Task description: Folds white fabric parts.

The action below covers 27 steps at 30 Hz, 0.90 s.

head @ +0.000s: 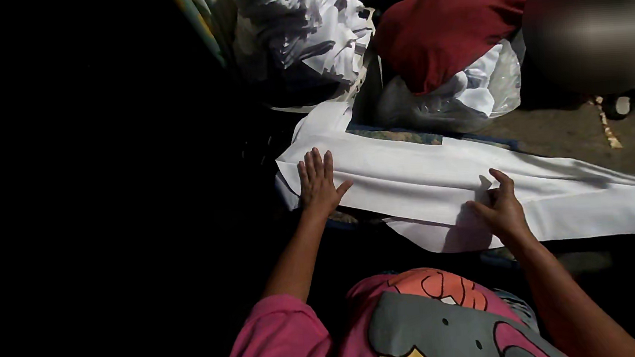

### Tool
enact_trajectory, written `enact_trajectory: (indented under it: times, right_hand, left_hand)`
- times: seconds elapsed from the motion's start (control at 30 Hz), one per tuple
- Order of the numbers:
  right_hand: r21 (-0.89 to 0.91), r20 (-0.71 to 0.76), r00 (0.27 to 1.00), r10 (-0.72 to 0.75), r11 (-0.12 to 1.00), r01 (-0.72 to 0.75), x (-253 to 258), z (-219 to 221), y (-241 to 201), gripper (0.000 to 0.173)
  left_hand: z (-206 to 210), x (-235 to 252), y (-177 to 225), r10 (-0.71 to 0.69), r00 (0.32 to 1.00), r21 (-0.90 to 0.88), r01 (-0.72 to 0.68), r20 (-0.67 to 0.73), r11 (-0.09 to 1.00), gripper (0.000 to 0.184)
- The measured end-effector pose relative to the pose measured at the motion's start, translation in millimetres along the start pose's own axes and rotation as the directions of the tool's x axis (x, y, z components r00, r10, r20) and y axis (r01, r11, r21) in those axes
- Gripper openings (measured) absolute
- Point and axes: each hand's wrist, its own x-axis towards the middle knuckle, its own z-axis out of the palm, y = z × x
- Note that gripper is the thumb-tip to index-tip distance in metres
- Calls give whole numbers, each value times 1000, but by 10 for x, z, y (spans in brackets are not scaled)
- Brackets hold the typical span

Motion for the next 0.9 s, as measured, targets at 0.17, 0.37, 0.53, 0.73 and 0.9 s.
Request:
enact_trajectory:
  times: [0.17,0.37,0.53,0.73,0.9]
  right_hand:
    - [143,-99,986,138,982,-123,210,48,-169,76]
    - [133,-84,996,-28,990,39,434,47,-134,22]
    - [11,-155,985,-70,997,72,464,102,-53,21]
    - [-263,-219,975,-30,964,-29,369,60,-168,39]
    - [-300,-42,954,-297,914,271,140,517,-631,40]
  left_hand:
    - [96,-146,293,214,977,-128,-212,4,969,85]
    - [233,-270,721,371,928,-224,-355,33,908,63]
    - [250,-269,710,384,923,-199,-374,11,906,62]
    - [174,-254,738,381,919,-188,-357,105,915,61]
    - [113,-270,866,394,918,-237,-374,44,897,59]
